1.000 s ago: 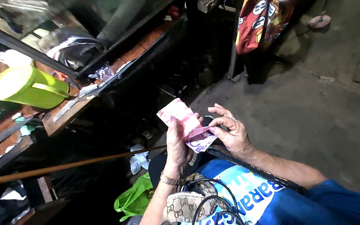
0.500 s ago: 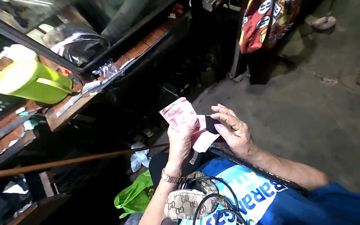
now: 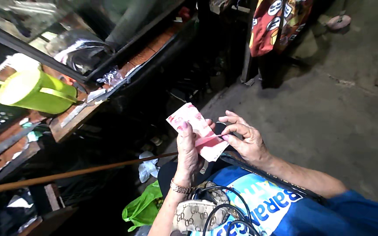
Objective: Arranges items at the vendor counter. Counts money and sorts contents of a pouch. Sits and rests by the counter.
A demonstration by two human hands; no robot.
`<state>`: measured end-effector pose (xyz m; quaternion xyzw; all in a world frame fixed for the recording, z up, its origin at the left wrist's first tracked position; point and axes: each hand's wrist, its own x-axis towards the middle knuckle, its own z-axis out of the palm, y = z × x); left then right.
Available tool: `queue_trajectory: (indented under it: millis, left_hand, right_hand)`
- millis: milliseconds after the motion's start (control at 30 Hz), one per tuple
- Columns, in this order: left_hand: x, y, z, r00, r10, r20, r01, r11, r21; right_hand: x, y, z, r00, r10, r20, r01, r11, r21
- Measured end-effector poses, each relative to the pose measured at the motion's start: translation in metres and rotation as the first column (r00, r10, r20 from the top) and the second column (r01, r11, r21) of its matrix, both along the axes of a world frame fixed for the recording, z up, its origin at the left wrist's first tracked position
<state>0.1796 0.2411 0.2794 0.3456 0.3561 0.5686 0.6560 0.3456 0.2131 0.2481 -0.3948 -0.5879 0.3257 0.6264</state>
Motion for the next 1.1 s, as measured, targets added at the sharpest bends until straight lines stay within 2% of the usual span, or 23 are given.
queue_trajectory:
  millis: [100,200,333,533,733,833,933,1100]
  left_hand:
    - [0.0,0.001,0.005,0.999,0.043,0.024,-0.041,0.997,-0.059]
    - [0.001,0.0,0.007,0.998,0.068,-0.015,-0.069,0.997,-0.04]
    - [0.003,-0.002,0.006,0.991,0.079,-0.107,-0.079,0.997,0.006]
    - [0.006,-0.004,0.002,0.994,0.011,-0.113,-0.001,0.996,0.087]
    - [0.009,-0.005,0.002,0.996,-0.008,-0.084,0.012,0.999,0.041]
    - [0.003,-0.003,-0.002,0.998,-0.032,-0.046,0.033,0.999,0.005]
    - [0.004,-0.002,0.004,0.997,0.01,-0.074,-0.016,0.997,-0.074]
    - [0.006,-0.003,0.006,0.994,0.037,-0.107,-0.041,0.998,-0.04]
  right_hand:
    - [0.006,-0.005,0.001,0.989,0.076,0.125,-0.07,0.996,-0.05]
    - [0.009,-0.008,0.004,0.975,0.098,0.2,-0.076,0.99,-0.116]
    - [0.007,-0.006,0.007,0.989,0.004,0.149,0.012,0.994,-0.104]
    - [0.0,0.001,0.008,0.996,-0.038,0.086,0.041,0.998,-0.04]
    - [0.0,0.002,0.005,0.998,-0.055,-0.001,0.055,0.998,0.0]
    - [0.005,0.0,0.004,0.998,-0.015,0.065,0.015,1.0,0.0]
    - [0.011,-0.003,0.006,0.986,0.047,0.162,-0.039,0.998,-0.048]
    - [0.008,-0.003,0.007,0.992,-0.031,0.126,0.037,0.998,-0.048]
